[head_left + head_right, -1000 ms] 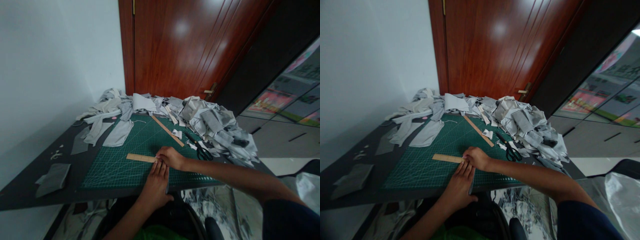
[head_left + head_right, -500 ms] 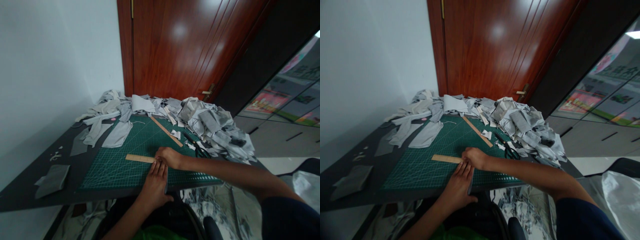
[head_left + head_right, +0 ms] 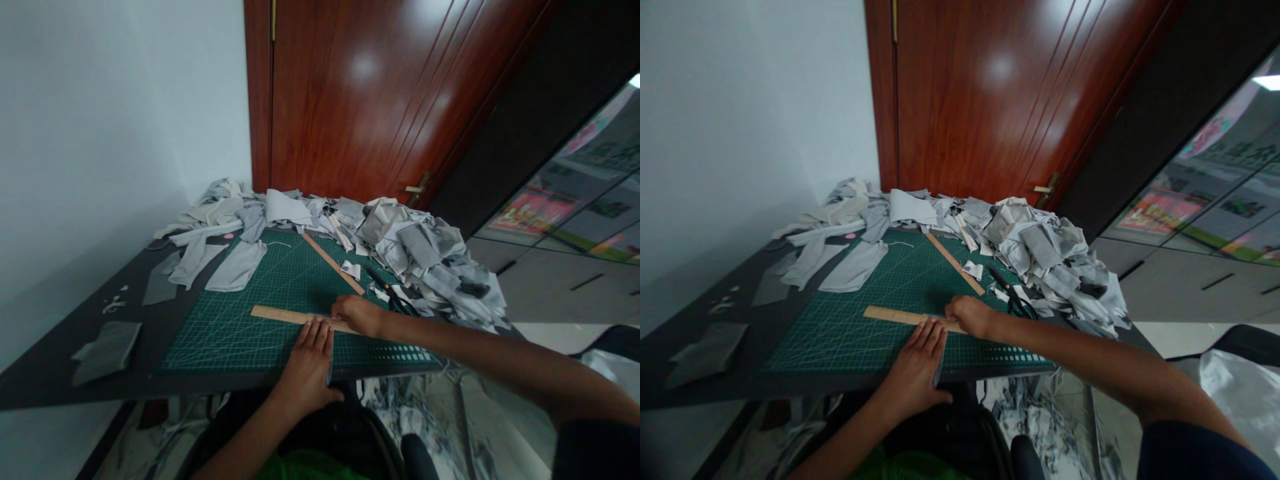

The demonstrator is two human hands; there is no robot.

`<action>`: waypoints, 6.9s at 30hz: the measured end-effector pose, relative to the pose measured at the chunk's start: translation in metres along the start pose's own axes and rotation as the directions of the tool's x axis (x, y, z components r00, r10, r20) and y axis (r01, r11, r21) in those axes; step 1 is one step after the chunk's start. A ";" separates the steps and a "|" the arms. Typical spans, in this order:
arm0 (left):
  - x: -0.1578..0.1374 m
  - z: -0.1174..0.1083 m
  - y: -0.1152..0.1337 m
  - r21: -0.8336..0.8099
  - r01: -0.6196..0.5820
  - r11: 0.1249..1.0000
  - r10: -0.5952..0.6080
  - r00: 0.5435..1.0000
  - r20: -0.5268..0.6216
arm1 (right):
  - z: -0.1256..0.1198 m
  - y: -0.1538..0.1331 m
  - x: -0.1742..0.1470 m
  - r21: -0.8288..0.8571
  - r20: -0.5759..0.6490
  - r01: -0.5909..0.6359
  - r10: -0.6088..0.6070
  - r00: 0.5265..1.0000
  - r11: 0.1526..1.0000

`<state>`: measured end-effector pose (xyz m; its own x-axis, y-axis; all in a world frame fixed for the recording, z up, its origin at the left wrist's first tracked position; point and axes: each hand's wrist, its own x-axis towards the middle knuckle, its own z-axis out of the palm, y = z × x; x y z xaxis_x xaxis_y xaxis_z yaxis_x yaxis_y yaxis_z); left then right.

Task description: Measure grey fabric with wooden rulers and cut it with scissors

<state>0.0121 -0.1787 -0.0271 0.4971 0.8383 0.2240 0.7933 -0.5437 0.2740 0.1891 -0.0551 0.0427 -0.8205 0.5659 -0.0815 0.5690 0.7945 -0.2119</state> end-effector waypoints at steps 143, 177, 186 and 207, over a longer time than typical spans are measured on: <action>0.003 -0.035 -0.033 -0.114 0.110 0.987 -0.131 0.970 -0.205 | 0.078 -0.083 -0.177 0.952 -0.047 0.288 0.882 0.469 -0.103; 0.002 -0.030 -0.024 -0.080 0.156 0.985 -0.168 0.969 -0.181 | 0.120 -0.205 -0.176 0.942 0.265 -0.013 0.724 0.637 -0.334; 0.001 -0.029 -0.025 -0.095 0.159 0.983 -0.174 0.968 -0.181 | 0.113 -0.196 -0.155 0.944 0.219 0.006 0.640 0.736 -0.330; 0.002 -0.031 -0.023 -0.098 0.175 0.980 -0.189 0.969 -0.157 | 0.122 -0.205 -0.138 0.971 0.188 -0.029 0.692 0.697 -0.236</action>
<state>-0.0163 -0.1654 -0.0039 0.2768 0.9088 0.3123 0.8297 -0.3900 0.3994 0.1789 -0.3227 -0.0213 -0.1880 0.9027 -0.3870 -0.1640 -0.4174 -0.8938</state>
